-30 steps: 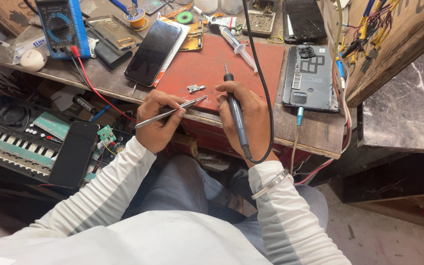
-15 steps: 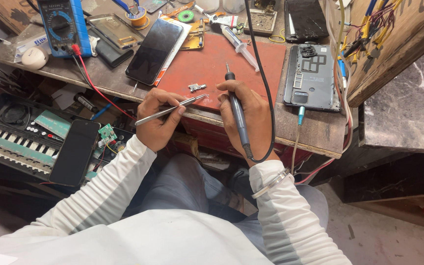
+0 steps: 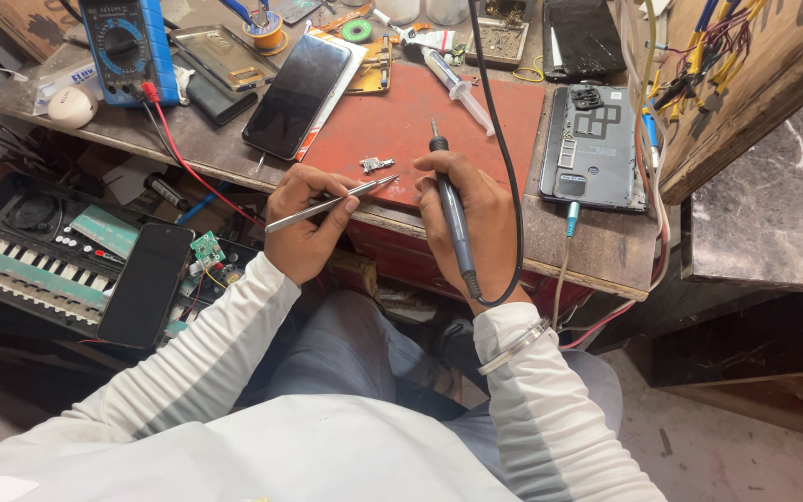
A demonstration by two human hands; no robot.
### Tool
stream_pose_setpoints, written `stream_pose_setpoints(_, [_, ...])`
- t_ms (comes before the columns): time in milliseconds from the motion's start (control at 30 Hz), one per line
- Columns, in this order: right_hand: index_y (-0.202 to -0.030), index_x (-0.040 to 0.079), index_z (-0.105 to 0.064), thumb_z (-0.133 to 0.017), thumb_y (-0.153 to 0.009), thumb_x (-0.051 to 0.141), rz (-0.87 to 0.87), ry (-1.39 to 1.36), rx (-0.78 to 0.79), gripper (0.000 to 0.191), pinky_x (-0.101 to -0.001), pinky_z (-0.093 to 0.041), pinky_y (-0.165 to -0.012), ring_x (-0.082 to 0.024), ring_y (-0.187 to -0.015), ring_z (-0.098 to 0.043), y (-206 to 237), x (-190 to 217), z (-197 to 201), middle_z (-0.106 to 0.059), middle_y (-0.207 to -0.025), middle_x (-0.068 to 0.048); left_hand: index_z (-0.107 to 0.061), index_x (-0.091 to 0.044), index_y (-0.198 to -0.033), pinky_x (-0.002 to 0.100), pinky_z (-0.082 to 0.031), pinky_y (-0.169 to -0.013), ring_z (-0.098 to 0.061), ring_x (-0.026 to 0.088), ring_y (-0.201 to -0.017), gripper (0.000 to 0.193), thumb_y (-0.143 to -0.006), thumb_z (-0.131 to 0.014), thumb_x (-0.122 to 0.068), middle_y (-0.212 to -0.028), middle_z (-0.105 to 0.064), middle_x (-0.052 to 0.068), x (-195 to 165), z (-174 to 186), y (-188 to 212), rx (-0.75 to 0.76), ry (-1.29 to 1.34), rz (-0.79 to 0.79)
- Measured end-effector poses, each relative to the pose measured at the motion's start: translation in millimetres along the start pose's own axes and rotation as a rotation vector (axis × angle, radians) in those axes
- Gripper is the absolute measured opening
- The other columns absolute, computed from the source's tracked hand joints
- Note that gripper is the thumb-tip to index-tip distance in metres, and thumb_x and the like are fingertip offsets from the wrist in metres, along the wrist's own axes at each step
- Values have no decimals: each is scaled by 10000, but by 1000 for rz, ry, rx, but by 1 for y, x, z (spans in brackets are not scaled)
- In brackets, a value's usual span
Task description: The person sits at an electronics repair workbench and solders a small phone component held with tweezers, using a soldering iron in the other hand. They periodically reposition the part, apply solder, and set the iron down to handle the component by hand.
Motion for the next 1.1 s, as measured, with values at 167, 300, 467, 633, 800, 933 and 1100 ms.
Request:
stream_pose_setpoints(167, [-1106, 69, -697, -669, -952, 54, -16, 6, 8, 157, -329, -549, -676, -199, -748, -723, 0, -2, 0, -707, -827, -82, -590, -58, -1006, 318, -586, -859, -709, 188, -949, 156, -984, -745, -61, -1034, -718, 95, 2, 0, 0, 6, -4, 10])
stream_pose_setpoints(300, [-1115, 69, -691, -658, -959, 48, 1, -15, 8, 160, -326, -563, -699, -196, -785, -742, 0, -2, 0, -725, -852, -77, -593, -58, -1006, 328, -575, -866, -697, 196, -960, 153, -984, -745, -54, -1029, -727, 95, 2, 0, 1, 10, -8, -2])
stream_pose_setpoints(467, [-1112, 71, -693, -660, -957, 46, 6, -5, 2, 161, -331, -565, -704, -203, -786, -745, 1, -2, -1, -729, -852, -85, -581, -58, -1009, 323, -586, -864, -708, 187, -959, 161, -984, -741, -57, -1031, -721, 92, 2, 0, 2, 7, 7, 10])
stream_pose_setpoints(633, [-1108, 69, -691, -665, -956, 49, 0, 3, 9, 155, -331, -555, -686, -205, -762, -734, 0, -3, -1, -715, -833, -86, -576, -57, -1012, 324, -592, -870, -715, 185, -962, 163, -984, -736, -50, -1036, -716, 97, 2, 1, 1, 10, 25, 11])
stream_pose_setpoints(800, [-1110, 69, -686, -656, -962, 40, 23, -10, 4, 154, -327, -555, -688, -200, -767, -731, 0, -3, -1, -712, -836, -78, -575, -58, -1012, 325, -592, -880, -714, 187, -970, 161, -985, -733, -47, -1041, -720, 102, 1, 1, 1, 10, 32, -5])
stream_pose_setpoints(933, [-1112, 63, -683, -657, -959, 37, 16, -28, 5, 158, -327, -547, -679, -198, -745, -716, 0, -3, -1, -702, -826, -83, -578, -55, -1010, 328, -585, -886, -708, 193, -969, 158, -985, -734, -43, -1039, -720, 105, 0, 1, 1, 10, 33, -4])
stream_pose_setpoints(1100, [-1108, 55, -688, -669, -955, 35, 17, -19, -4, 155, -332, -531, -665, -199, -721, -694, 1, -3, -1, -680, -810, -90, -566, -56, -1008, 327, -577, -889, -708, 192, -979, 167, -983, -730, -42, -1042, -719, 102, 0, 2, 1, 13, 58, -7])
Point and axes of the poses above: each hand's wrist, its own y-axis away from the middle knuckle, its own z-axis out of the back of the hand, x = y × z, the point moved 5 cm from there along -y, towards the middle knuckle
